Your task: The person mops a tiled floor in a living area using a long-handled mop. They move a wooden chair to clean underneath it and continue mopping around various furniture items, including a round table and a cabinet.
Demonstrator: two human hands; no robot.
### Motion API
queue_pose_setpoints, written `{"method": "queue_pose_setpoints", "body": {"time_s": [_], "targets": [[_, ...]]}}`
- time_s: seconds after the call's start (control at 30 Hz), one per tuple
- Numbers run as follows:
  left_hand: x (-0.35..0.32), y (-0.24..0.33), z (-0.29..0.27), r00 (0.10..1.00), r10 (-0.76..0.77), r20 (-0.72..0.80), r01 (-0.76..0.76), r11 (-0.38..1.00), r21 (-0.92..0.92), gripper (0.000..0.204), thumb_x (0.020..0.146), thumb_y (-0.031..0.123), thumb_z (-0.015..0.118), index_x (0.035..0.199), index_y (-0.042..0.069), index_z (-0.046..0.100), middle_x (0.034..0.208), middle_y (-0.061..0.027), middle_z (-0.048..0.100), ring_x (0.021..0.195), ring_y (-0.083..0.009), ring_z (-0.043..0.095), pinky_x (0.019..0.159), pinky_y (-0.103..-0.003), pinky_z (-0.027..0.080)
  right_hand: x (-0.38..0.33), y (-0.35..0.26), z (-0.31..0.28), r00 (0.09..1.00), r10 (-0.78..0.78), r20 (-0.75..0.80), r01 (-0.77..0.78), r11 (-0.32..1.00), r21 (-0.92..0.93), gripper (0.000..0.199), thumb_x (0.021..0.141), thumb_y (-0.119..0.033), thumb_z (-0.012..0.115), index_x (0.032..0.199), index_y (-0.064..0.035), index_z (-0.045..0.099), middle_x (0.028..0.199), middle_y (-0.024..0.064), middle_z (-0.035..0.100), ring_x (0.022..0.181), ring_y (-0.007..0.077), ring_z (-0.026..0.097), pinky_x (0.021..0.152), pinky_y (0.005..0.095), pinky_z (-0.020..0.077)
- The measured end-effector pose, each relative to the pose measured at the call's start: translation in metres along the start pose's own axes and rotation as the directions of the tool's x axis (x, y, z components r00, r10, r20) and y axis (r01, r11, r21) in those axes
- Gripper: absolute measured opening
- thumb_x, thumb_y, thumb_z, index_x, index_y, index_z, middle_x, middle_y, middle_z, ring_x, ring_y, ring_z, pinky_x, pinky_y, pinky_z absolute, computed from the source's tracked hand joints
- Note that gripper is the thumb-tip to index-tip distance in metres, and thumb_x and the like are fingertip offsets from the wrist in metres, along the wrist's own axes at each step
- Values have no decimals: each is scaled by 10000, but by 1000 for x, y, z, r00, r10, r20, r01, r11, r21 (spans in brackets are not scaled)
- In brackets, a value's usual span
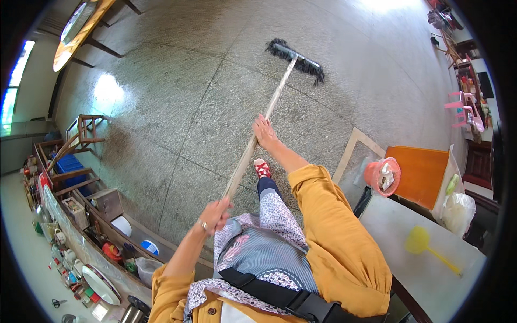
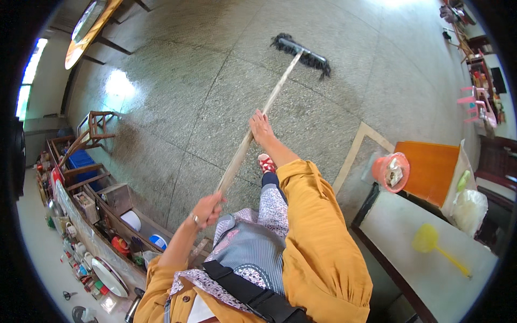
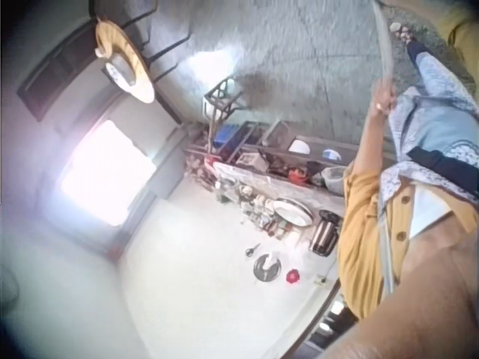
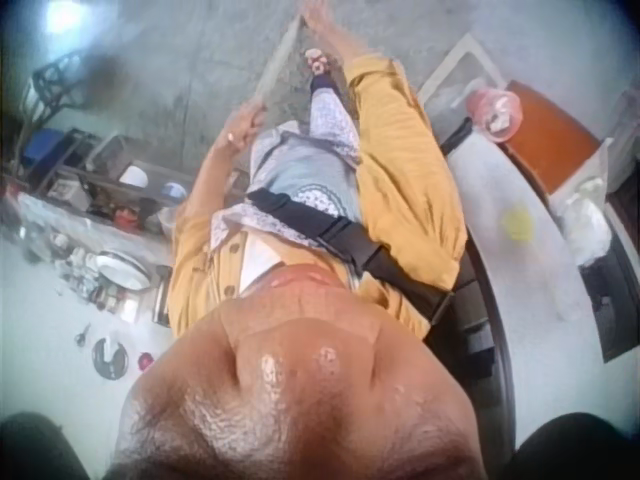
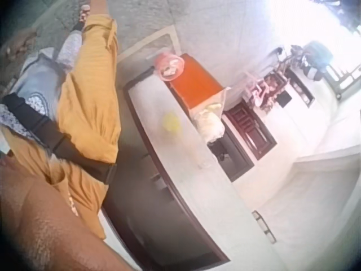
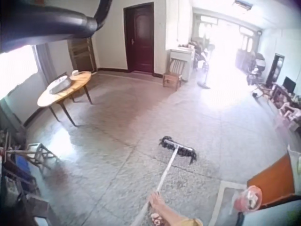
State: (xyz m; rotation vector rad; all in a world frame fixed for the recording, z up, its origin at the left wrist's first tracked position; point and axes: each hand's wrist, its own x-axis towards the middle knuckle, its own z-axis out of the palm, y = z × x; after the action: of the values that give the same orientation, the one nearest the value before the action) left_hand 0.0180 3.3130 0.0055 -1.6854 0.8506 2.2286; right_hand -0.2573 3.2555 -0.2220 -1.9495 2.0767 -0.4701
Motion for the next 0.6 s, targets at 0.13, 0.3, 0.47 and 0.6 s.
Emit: {"method": "queue_pose_setpoints", "body": {"time_s": [0.13,0.3,0.47,0.6], "targets": [[82,76,12,997,27,73,-22,997,-73,391,849,448,438,925,65,447,529,37,362,346,-30,270,285,-188,209,47,21,-17,996,16,92,-14,1000,-18,230,804,-115,378,996,-66,492,1146,140,418,1233,331,244,979,474,263],[84,94,12,998,49,48,-47,997,-60,363,847,442,454,849,79,451,523,38,359,344,-31,266,289,-187,210,63,37,-14,985,155,75,-162,981,107,384,725,-21,520,1099,-59,438,1326,177,275,1261,361,185,1020,442,212],[27,57,-25,996,54,72,-51,998,-44,320,844,413,469,789,98,451,499,42,362,339,-44,296,295,-204,222,51,20,15,974,226,-11,-224,970,99,514,698,10,530,1181,-48,365,1345,227,203,1238,425,183,1000,443,249],[-45,-10,-85,998,-62,-7,61,994,-86,309,843,391,478,793,86,468,498,41,371,331,-47,300,287,-208,213,26,-50,42,980,196,45,-200,975,101,319,786,-69,426,1102,-28,411,1335,241,203,1207,459,212,986,476,247]]}}
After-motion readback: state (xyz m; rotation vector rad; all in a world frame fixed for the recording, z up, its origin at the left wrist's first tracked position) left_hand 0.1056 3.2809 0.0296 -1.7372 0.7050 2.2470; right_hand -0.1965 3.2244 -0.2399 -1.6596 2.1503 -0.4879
